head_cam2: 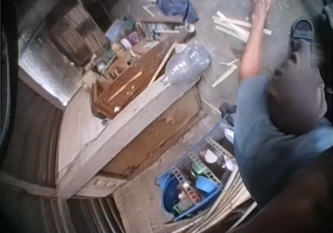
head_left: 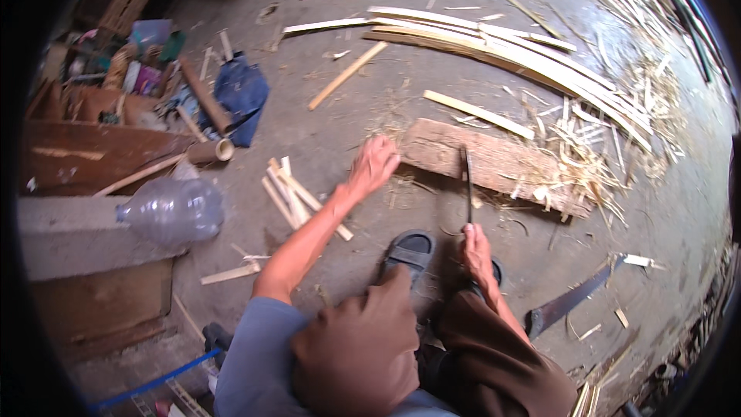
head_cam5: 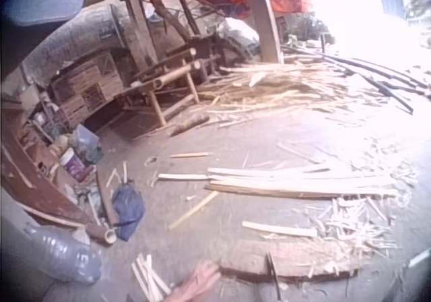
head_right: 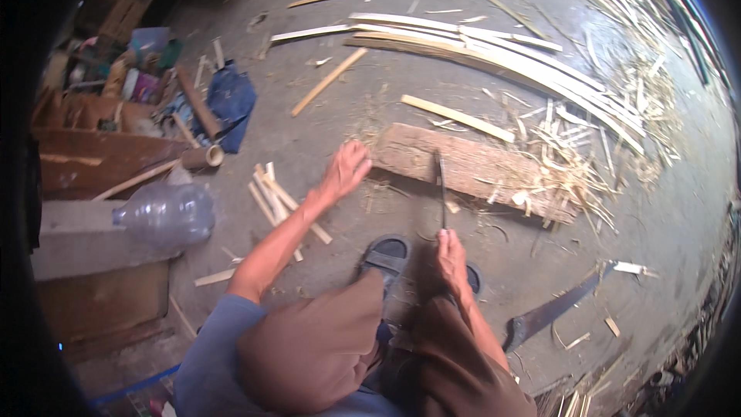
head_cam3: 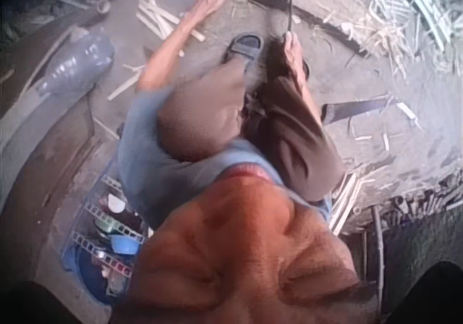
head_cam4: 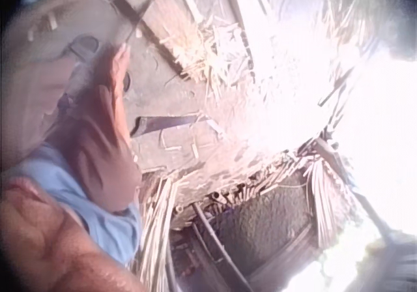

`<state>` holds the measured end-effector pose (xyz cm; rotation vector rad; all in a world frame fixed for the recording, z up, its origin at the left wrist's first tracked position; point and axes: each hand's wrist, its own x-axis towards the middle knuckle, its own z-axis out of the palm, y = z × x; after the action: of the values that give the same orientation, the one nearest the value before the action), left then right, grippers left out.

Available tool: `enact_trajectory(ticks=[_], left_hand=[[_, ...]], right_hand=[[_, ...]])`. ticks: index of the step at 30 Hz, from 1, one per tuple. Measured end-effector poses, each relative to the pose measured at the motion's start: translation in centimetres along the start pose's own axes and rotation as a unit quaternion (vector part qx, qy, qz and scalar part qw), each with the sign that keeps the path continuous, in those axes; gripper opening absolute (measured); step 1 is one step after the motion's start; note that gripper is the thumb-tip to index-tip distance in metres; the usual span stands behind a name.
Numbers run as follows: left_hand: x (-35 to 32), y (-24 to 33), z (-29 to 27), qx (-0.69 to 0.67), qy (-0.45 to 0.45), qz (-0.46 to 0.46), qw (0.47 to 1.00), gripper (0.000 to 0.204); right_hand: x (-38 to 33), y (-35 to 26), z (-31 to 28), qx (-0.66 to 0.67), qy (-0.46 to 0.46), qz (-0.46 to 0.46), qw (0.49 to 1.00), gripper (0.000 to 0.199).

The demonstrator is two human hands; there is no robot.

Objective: The person sits on the floor and uses a knife to shave thin strips of bamboo. They repeatedly hold a bamboo strip against a wooden block and scrape the knife along its length to remove thin layers, creating shavings.

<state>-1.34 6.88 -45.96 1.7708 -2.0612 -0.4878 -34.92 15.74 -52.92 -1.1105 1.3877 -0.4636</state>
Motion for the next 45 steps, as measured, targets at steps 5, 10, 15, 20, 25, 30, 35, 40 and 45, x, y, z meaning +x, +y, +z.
enact_trajectory(ticks=[5,10,15,20,25,30,35,40,45], left_hand=[[14.0,-3.3,6.0,0.104,0.134,0.154,0.973,0.035],[19.7,-2.1,9.0,0.188,-0.075,0.035,0.979,0.025],[17.3,-2.6,5.7,0.117,-0.021,0.062,0.991,0.015],[13.3,5.5,-3.6,-0.25,-0.135,-0.073,0.956,0.019],[3.7,9.4,-8.6,-0.239,-0.233,-0.174,0.926,0.025],[2.2,9.6,-7.2,-0.218,-0.226,-0.212,0.925,0.028],[3.1,11.9,-7.9,-0.254,-0.22,-0.248,0.909,0.029],[3.9,12.3,-8.7,-0.073,-0.186,-0.065,0.978,0.024],[3.1,14.4,-10.7,0.027,-0.124,0.02,0.992,0.022]], right_hand=[[-3.1,-3.7,1.1,0.068,-0.035,0.069,0.995,0.04],[-3.2,-3.5,0.5,0.015,-0.015,0.075,0.997,0.04],[-4.2,-5.0,0.5,0.011,-0.003,0.044,0.999,0.037],[-5.7,-5.3,-2.6,0.0,0.158,-0.037,0.987,0.029],[-5.6,-7.5,-3.9,-0.105,0.133,-0.145,0.975,0.027],[-4.5,-8.7,-0.6,-0.202,-0.008,-0.258,0.945,0.027],[1.0,-3.4,-6.7,-0.229,0.177,-0.089,0.953,0.03],[-1.6,-4.7,-4.5,-0.24,0.113,-0.07,0.962,0.03],[-1.1,-3.6,-7.9,-0.14,0.124,-0.077,0.979,0.034]])
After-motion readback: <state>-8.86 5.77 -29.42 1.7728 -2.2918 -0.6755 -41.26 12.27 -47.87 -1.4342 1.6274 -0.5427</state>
